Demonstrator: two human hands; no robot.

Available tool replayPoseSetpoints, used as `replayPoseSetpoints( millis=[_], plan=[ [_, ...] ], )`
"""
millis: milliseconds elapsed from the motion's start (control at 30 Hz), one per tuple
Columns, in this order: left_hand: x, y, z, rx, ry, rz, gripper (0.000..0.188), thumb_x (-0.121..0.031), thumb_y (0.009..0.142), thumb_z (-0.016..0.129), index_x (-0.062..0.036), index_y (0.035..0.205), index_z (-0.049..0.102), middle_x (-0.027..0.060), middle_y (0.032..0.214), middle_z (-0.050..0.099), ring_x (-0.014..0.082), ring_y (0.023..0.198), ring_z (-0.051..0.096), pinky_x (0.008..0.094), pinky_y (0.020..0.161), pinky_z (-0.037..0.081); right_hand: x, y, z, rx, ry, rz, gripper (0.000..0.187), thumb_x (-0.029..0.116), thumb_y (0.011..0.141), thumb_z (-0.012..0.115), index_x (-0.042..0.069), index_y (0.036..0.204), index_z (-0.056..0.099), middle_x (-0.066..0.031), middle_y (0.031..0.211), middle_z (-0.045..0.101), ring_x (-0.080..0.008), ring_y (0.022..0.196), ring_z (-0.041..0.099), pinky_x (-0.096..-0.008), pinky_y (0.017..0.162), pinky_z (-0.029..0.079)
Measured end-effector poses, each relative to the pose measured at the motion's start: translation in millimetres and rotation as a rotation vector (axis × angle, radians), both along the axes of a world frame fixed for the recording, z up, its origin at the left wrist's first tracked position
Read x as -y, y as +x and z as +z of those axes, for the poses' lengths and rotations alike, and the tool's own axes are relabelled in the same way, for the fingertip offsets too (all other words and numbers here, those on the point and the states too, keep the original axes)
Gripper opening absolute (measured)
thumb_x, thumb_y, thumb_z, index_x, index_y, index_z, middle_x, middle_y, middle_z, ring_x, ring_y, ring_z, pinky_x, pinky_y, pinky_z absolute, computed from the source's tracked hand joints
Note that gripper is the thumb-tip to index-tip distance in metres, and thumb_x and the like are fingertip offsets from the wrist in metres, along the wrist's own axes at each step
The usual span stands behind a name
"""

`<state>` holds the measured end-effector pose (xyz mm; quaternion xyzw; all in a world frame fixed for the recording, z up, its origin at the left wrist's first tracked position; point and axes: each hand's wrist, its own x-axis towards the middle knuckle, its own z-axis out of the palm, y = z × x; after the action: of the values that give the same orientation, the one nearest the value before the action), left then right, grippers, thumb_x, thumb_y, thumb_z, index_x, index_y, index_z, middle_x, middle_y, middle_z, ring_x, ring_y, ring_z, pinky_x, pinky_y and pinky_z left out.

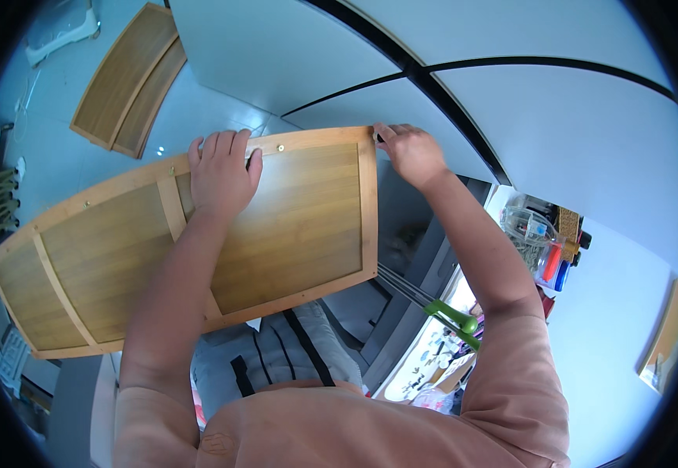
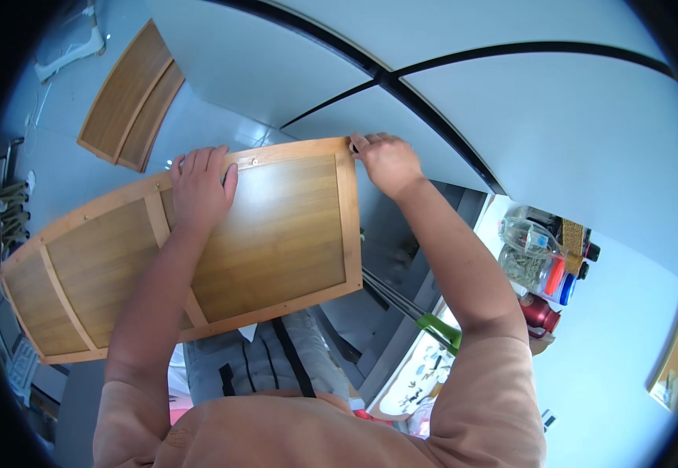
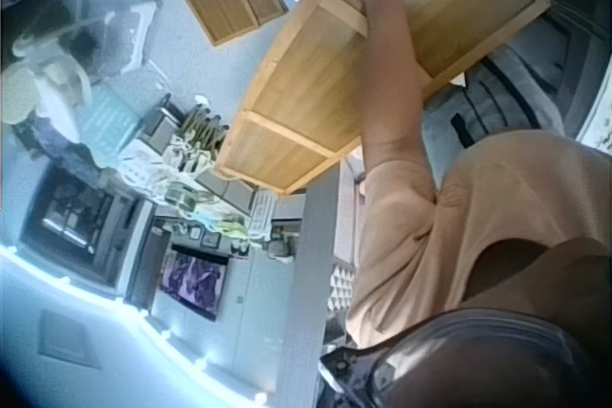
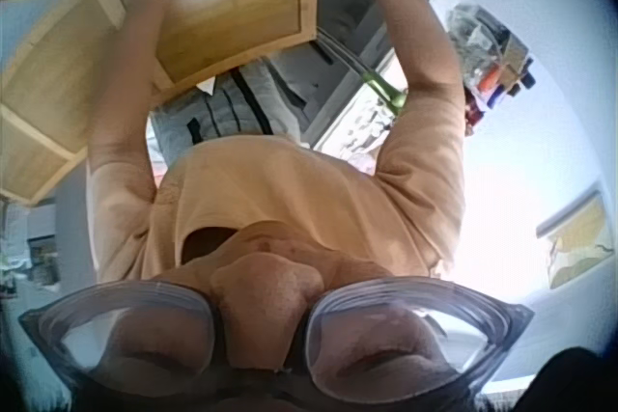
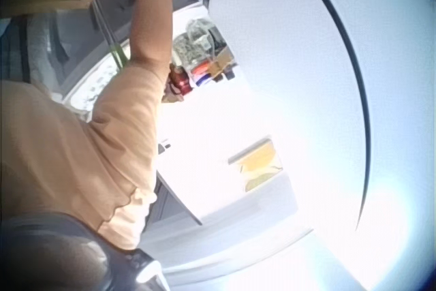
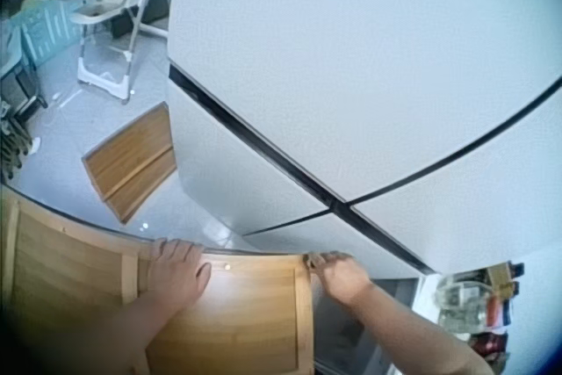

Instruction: The person assembles a wooden furniture panel by inserting screws into pre-drilled holes and using a hand tool to tighten them.

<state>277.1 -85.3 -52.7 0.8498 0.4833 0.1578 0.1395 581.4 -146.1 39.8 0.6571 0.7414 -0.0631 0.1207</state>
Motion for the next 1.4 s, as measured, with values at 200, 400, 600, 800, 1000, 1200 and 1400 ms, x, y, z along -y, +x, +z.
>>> replayPoseSetpoints(
  millis=[200,400,600,800,1000,1200,1400],
  plan=[
    [-1,-1,5,-0.070,-0.031,-0.003,0.033,-0.030,0.088,0.059,-0.0122,0.116,0.058,0.0044,0.110,0.059,0.0218,0.110,0.053,0.0456,0.104,0.032,-19,-39,-1,-0.292,-0.237,-0.816,0.035,0.033,0.092,0.059,-0.003,0.090,0.063,-0.0204,0.088,0.068,-0.0353,0.086,0.066,-0.0433,0.079,0.052],
    [0,-2,7,-0.071,-0.029,-0.009,0.033,-0.030,0.090,0.056,-0.0132,0.118,0.056,0.0043,0.111,0.058,0.0223,0.112,0.051,0.0464,0.105,0.029,-1,-7,-7,-0.091,0.135,0.082,0.027,0.027,0.095,0.053,0.002,0.094,0.064,-0.0161,0.089,0.069,-0.0334,0.085,0.067,-0.0415,0.074,0.053],
    [0,-2,10,-0.086,-0.048,0.000,0.033,-0.030,0.090,0.056,-0.0129,0.118,0.056,0.0046,0.112,0.058,0.0227,0.112,0.051,0.0460,0.105,0.029,-13,-34,-4,-0.327,-0.225,-0.839,0.033,0.031,0.093,0.057,-0.001,0.091,0.065,-0.0178,0.088,0.069,-0.0358,0.081,0.067,-0.0421,0.076,0.052],
    [-1,-3,10,-0.081,-0.026,-0.002,0.033,-0.030,0.089,0.057,-0.0126,0.117,0.057,0.0046,0.112,0.059,0.0226,0.111,0.051,0.0451,0.105,0.030,-3,-14,-11,-0.175,-0.106,-0.381,0.031,0.030,0.093,0.059,0.000,0.095,0.064,-0.0169,0.093,0.069,-0.0317,0.087,0.067,-0.0415,0.076,0.053],
    [0,-6,7,-0.081,-0.020,0.009,0.033,-0.030,0.089,0.058,-0.0124,0.117,0.057,0.0045,0.111,0.059,0.0215,0.111,0.052,0.0443,0.104,0.031,-13,-30,3,-0.045,-0.200,-0.302,0.028,0.029,0.094,0.057,0.001,0.097,0.064,-0.0134,0.084,0.070,-0.0288,0.077,0.067,-0.0399,0.073,0.053],
    [-1,-4,10,-0.090,-0.062,0.011,0.034,-0.031,0.090,0.057,-0.0124,0.118,0.056,0.0040,0.113,0.058,0.0210,0.113,0.051,0.0436,0.106,0.030,-23,-44,4,-0.394,-0.265,-0.990,0.031,0.031,0.092,0.060,0.001,0.087,0.066,-0.0130,0.082,0.070,-0.0290,0.076,0.067,-0.0383,0.073,0.052],
    [-1,-2,13,-0.075,-0.094,0.007,0.034,-0.031,0.090,0.057,-0.0121,0.118,0.056,0.0036,0.114,0.058,0.0206,0.113,0.050,0.0442,0.107,0.029,-2,-20,-11,-0.081,-0.037,-0.285,0.031,0.031,0.091,0.062,0.001,0.095,0.064,-0.0131,0.080,0.070,-0.0309,0.077,0.068,-0.0400,0.072,0.054]
  ],
)
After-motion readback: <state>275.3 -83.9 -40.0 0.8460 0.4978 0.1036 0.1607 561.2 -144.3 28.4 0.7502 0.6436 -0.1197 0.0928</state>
